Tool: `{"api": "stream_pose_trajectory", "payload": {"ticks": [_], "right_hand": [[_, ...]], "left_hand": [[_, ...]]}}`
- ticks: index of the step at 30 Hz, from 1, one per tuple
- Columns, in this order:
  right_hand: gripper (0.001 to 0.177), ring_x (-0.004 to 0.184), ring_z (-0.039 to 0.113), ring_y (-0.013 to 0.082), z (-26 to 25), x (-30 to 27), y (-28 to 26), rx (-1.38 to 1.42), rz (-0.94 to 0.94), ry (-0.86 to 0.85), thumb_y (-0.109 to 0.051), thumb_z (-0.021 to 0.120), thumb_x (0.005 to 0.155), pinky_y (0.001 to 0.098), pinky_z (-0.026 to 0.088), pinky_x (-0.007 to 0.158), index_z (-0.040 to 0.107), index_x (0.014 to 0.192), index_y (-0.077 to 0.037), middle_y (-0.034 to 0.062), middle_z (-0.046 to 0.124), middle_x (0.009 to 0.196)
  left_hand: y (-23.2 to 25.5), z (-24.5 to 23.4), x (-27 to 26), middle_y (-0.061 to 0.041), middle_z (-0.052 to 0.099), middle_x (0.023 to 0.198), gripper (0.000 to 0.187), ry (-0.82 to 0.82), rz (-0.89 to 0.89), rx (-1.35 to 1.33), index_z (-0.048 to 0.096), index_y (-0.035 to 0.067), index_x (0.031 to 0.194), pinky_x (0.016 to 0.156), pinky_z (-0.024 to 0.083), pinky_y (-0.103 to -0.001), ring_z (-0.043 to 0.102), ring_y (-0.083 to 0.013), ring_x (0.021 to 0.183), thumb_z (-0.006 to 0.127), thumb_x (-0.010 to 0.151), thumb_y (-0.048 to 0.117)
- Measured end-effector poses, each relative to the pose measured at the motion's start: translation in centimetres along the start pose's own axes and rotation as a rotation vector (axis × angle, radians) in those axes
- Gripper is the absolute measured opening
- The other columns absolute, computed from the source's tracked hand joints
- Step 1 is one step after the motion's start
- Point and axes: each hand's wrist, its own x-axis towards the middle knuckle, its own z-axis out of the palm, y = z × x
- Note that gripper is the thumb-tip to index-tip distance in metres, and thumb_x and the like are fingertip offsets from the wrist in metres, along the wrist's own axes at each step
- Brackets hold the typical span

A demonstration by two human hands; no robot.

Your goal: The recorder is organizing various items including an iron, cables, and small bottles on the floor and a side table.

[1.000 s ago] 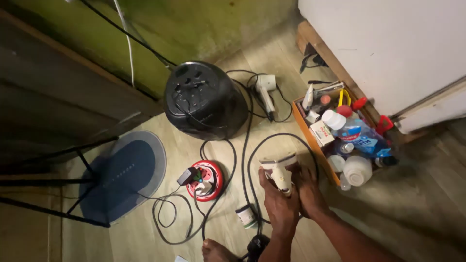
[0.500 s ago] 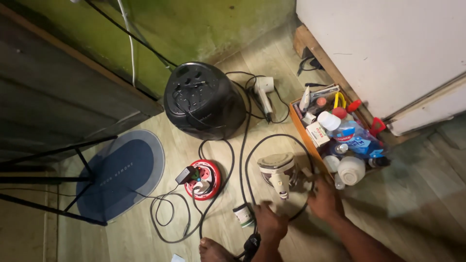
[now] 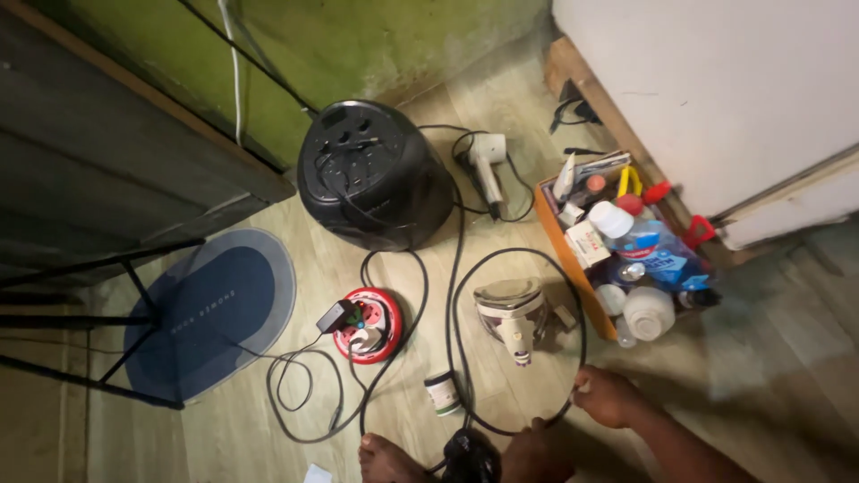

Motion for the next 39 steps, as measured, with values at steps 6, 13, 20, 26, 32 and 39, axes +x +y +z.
{"api": "stream_pose_trajectory", "payload": {"ticks": [6,13,20,26,32,39], "right_hand": [[0.074,0.129,0.062,0.0339,-15.6,-12.3,-8.2,-0.522,0.166,-0.797,-0.054,0.070,0.090,0.0487,0.046,0.105,0.045,0.153,-0.024,0.0109,0.057,0.148],[0.074,0.135,0.056,0.0301,-25.4,-15.7,-5.2,-0.793,0.296,-0.683,-0.061,0.076,0.084,0.0466,0.044,0.109,0.064,0.139,-0.012,0.0117,0.058,0.152],[0.038,0.104,0.073,0.0317,-27.7,-14.6,-6.1,-0.395,-0.293,0.017,-0.024,0.064,0.079,0.0445,0.056,0.087,0.072,0.115,-0.017,0.0137,0.077,0.113],[0.036,0.102,0.072,0.0330,-27.3,-13.8,-11.1,-0.266,-0.389,0.351,-0.026,0.066,0.080,0.0447,0.057,0.087,0.073,0.114,-0.017,0.0128,0.076,0.107],[0.036,0.100,0.073,0.0307,-28.5,-16.0,-16.9,-0.254,-0.338,0.290,-0.036,0.069,0.085,0.0430,0.056,0.089,0.070,0.114,-0.016,0.0090,0.078,0.103],[0.030,0.100,0.075,0.0272,-29.8,-18.5,-20.3,-0.187,-0.176,0.243,-0.034,0.068,0.090,0.0425,0.058,0.090,0.068,0.114,-0.016,0.0058,0.078,0.104]], "left_hand": [[4.7,1.1,0.4,-0.024,0.068,0.123,0.059,-0.175,0.121,0.193,0.058,0.003,0.130,0.098,0.052,-0.049,0.064,-0.0401,0.118,0.072,0.088,0.042],[16.9,-4.0,0.9,-0.017,0.073,0.123,0.050,-0.232,0.629,0.484,0.078,0.009,0.118,0.095,0.053,-0.051,0.067,-0.0406,0.113,0.058,0.101,0.050],[25.1,-15.5,-5.7,-0.019,0.076,0.108,0.053,0.201,0.655,0.161,0.064,0.014,0.131,0.090,0.054,-0.047,0.070,-0.0375,0.102,0.071,0.086,0.040],[20.5,-23.3,-6.2,-0.010,0.078,0.106,0.039,0.389,0.552,0.044,0.071,0.016,0.121,0.086,0.058,-0.042,0.075,-0.0301,0.096,0.070,0.086,0.034],[11.9,-30.4,2.4,-0.011,0.077,0.110,0.038,0.661,0.364,-0.017,0.074,0.016,0.116,0.091,0.057,-0.041,0.073,-0.0311,0.104,0.072,0.083,0.034],[5.8,-31.1,17.0,-0.022,0.067,0.126,0.050,0.662,0.357,0.157,0.070,0.014,0.125,0.104,0.047,-0.044,0.059,-0.0405,0.123,0.075,0.080,0.037]]}}
